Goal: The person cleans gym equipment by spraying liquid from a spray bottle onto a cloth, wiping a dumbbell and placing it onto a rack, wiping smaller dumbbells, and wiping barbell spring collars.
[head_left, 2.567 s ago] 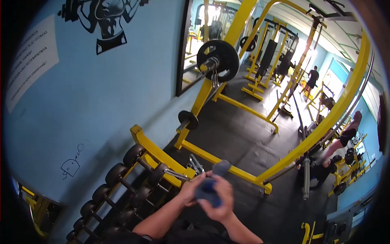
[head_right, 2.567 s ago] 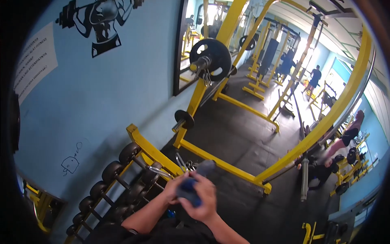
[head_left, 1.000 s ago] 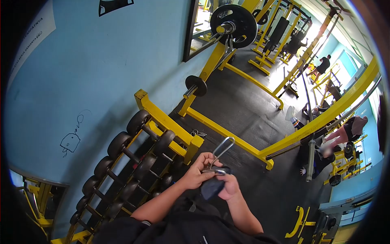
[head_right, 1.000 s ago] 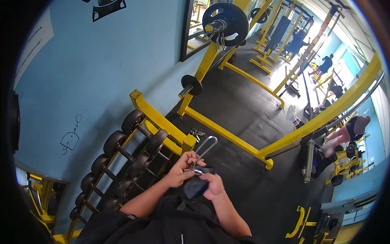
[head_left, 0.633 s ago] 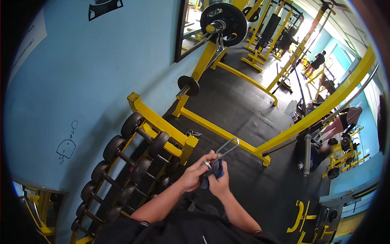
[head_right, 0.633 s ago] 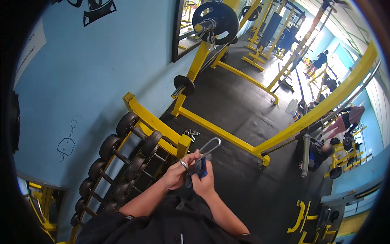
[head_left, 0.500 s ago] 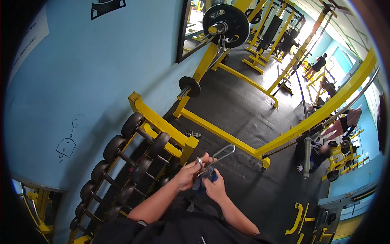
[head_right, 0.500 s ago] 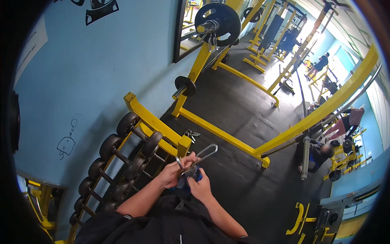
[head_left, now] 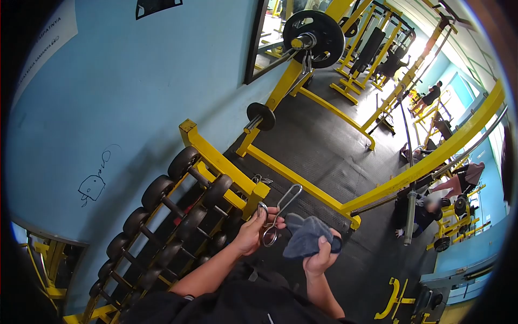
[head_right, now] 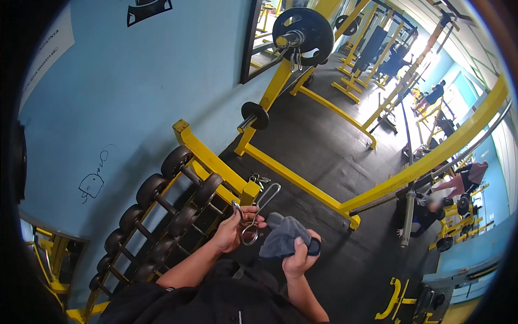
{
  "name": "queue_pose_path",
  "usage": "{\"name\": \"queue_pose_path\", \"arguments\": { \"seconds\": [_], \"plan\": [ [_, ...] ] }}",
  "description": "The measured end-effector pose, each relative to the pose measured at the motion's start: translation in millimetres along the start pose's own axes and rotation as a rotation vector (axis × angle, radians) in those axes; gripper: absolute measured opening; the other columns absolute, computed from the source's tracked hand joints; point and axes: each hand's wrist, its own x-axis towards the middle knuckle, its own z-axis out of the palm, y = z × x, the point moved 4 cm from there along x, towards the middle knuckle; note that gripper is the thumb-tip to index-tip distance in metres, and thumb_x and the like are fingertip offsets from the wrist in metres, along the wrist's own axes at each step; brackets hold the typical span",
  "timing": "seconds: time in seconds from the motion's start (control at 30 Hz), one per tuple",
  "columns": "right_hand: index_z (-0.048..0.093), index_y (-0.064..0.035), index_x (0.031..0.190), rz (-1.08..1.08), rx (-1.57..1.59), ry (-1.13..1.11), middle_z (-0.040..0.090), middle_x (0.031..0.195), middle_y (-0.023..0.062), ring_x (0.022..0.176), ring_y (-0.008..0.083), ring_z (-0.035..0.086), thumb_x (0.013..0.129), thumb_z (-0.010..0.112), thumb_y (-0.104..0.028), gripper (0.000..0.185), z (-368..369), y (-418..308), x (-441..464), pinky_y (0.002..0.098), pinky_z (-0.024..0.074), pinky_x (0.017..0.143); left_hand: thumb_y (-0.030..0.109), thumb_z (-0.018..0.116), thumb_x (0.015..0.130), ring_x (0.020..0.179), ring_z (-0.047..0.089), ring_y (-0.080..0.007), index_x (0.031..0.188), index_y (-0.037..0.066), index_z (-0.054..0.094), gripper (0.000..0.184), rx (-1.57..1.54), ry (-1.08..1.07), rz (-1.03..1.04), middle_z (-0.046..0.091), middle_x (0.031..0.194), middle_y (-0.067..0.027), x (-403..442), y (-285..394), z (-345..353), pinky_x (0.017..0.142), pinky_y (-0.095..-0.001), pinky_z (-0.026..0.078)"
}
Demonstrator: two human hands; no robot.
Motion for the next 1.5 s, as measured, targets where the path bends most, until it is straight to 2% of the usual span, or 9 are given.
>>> {"name": "queue_pose_path", "arguments": {
  "seconds": [0.23,0.33,0.53,0.83,0.9,1.03,1.17,1.3,1.5],
  "plan": [
    [0.052,-0.0018,0.116,0.08,-0.464,-0.452,0.059,0.108,0.0063,0.097,0.0126,0.057,0.078,0.066,0.001,0.04,24.8,58.9,-10.2,0.0279,0.045,0.087,0.024,0.048,0.096,0.101,0.048,-0.0077,0.114,0.005,0.048,0.026,0.383,-0.174,0.24,0.052,0.103,-0.002,-1.9,-11.8,1.0,0.092,-0.0251,0.038],
    [0.066,-0.0015,0.091,0.334,-0.303,-0.275,0.065,0.078,0.0006,0.073,0.0098,0.061,0.075,0.068,0.002,0.016,17.0,77.3,-10.0,0.0242,0.0491,0.068,0.018,0.052,0.093,0.093,0.05,-0.0065,0.113,0.003,0.048,0.025,0.356,-0.123,0.204,0.053,0.101,-0.0013,-10.3,-27.1,-9.4,0.084,-0.0232,0.041],
    [0.061,-0.004,0.092,0.397,0.01,0.058,0.063,0.08,0.0025,0.074,0.0136,0.061,0.073,0.064,0.004,0.021,10.8,55.3,33.7,0.029,0.0504,0.07,0.017,0.061,0.087,0.068,0.052,-0.009,0.123,0.003,0.04,0.044,0.762,0.088,0.29,0.056,0.077,-0.0034,-24.4,-24.2,-27.2,0.063,-0.0257,0.041],
    [0.059,-0.003,0.094,0.574,0.0,-0.068,0.062,0.081,0.0055,0.072,0.0182,0.062,0.073,0.063,0.004,0.023,19.9,98.5,-5.5,0.0323,0.0516,0.067,0.027,0.067,0.084,0.079,0.055,-0.0127,0.12,0.004,0.042,0.05,0.84,0.107,0.303,0.057,0.086,-0.0062,-16.8,-17.2,-20.8,0.074,-0.0264,0.045],
    [0.06,-0.0036,0.093,0.683,0.042,0.151,0.062,0.081,0.005,0.073,0.0177,0.062,0.074,0.064,-0.001,0.019,1.3,103.7,5.2,0.0317,0.0514,0.067,0.028,0.07,0.081,0.077,0.055,-0.0123,0.118,0.004,0.042,0.053,0.849,0.068,0.223,0.057,0.086,-0.0053,-25.0,-5.7,-12.2,0.073,-0.0265,0.045],
    [0.06,-0.005,0.093,0.489,0.127,0.456,0.061,0.081,0.0029,0.074,0.0164,0.061,0.076,0.063,-0.002,0.017,-59.3,70.2,82.1,0.0321,0.0513,0.069,0.031,0.078,0.072,0.072,0.053,-0.011,0.114,0.005,0.042,0.061,1.014,-0.009,-0.058,0.054,0.081,-0.0022,-35.4,-13.7,-24.1,0.069,-0.0269,0.045],
    [0.057,-0.0033,0.102,0.318,-0.072,0.201,0.06,0.087,0.0037,0.081,0.0167,0.061,0.077,0.058,0.002,0.026,-62.4,28.7,69.5,0.0339,0.052,0.077,0.015,0.077,0.071,0.068,0.047,-0.0064,0.117,0.005,0.04,0.059,1.019,0.263,-0.077,0.049,0.076,0.0011,-24.6,-24.3,-46.6,0.064,-0.0245,0.042],
    [0.049,-0.0006,0.121,0.523,0.117,-0.186,0.061,0.103,0.0076,0.099,0.0224,0.06,0.08,0.055,0.001,0.042,-23.9,47.7,9.5,0.0419,0.048,0.088,0.016,0.07,0.07,0.081,0.058,-0.0189,0.126,0.001,0.037,0.067,1.114,0.335,0.058,0.056,0.088,-0.009,-9.9,-13.1,-25.0,0.077,-0.0322,0.047],
    [0.051,-0.0004,0.118,0.621,0.182,-0.16,0.062,0.106,0.0113,0.1,0.0221,0.06,0.077,0.066,-0.002,0.044,-7.3,86.5,-6.3,0.0393,0.0479,0.088,0.009,0.067,0.07,0.095,0.059,-0.0342,0.133,-0.001,0.025,0.077,1.217,0.123,0.189,0.057,0.103,-0.0192,-2.5,-29.6,-13.3,0.085,-0.0375,0.045]
  ]
}}
